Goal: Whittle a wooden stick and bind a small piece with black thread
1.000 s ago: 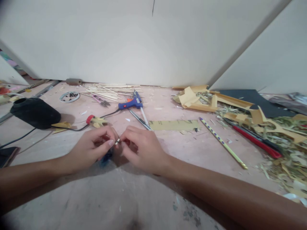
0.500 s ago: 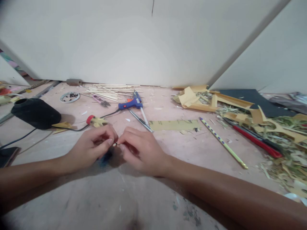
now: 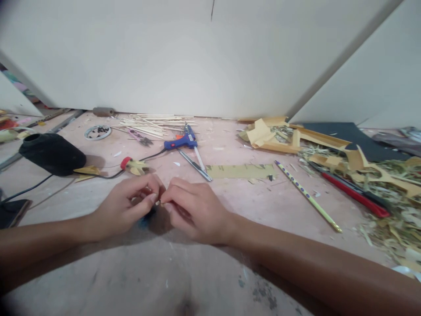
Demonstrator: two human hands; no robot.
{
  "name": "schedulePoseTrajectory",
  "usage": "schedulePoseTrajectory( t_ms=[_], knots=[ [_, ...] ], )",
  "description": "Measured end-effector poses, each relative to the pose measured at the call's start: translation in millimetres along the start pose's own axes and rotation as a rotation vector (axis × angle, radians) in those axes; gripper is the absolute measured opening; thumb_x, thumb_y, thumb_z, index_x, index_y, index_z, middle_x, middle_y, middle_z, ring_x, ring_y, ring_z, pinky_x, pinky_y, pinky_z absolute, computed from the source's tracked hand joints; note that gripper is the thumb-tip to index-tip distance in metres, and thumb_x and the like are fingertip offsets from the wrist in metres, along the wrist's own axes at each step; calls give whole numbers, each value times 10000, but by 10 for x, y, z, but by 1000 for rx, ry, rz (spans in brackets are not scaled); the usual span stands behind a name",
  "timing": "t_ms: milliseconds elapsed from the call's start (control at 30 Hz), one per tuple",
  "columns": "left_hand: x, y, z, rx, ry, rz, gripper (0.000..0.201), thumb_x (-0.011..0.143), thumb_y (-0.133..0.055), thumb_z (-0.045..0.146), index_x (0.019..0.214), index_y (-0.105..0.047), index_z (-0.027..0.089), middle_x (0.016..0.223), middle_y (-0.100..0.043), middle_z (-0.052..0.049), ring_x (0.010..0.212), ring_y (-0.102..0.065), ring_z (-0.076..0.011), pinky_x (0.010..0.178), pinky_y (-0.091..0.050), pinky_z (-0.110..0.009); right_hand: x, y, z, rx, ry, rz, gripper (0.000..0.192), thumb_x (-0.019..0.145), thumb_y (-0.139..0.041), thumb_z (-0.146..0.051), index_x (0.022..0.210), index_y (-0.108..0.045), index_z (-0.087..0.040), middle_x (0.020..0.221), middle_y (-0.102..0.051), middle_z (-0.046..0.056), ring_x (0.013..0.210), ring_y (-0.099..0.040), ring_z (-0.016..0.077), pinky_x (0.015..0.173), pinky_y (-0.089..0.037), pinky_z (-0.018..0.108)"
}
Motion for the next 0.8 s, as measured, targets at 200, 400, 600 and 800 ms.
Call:
schedulePoseTrajectory(
  t_ms=[200, 400, 600, 800],
  knots=[
    [-26, 14, -65, -81, 65, 20, 177, 1020, -495, 266, 877, -547, 175, 699, -492, 49, 532, -435, -76, 501, -346, -208, 9, 132, 31, 36, -59, 93, 82, 939, -520, -134, 933, -582, -187, 753, -551, 11, 681, -509, 150, 629, -398, 285],
    [-27, 64, -154, -108, 130, 98, 209, 1033, -514, 292, 862, -545, 175, 681, -499, 61, 508, -444, -59, 497, -351, -194, 6, 183, 63, 9, -86, 145, 91, 941, -528, -121, 921, -595, -178, 751, -567, 14, 689, -513, 147, 636, -402, 289],
    [-32, 114, -180, -122, 134, 167, 149, 1028, -520, 266, 911, -561, 184, 739, -558, 56, 511, -460, -51, 495, -357, -190, 4, 171, 47, 9, -75, 134, 95, 943, -532, -119, 918, -599, -182, 742, -569, 10, 677, -513, 143, 624, -406, 287],
    [-66, 115, -82, -106, 65, 125, 132, 1013, -534, 302, 976, -582, 184, 779, -555, 32, 579, -480, -85, 534, -378, -219, -10, 165, 74, 10, -96, 132, 99, 954, -527, -139, 917, -601, -191, 750, -581, 11, 685, -527, 149, 633, -419, 297]
  ],
)
Point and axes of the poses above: each hand's wrist, its own x-axis towards the middle knuckle, its own y-axis out of the back of the hand, z = x × y, the point moved 9 cm from there along x, towards the middle knuckle
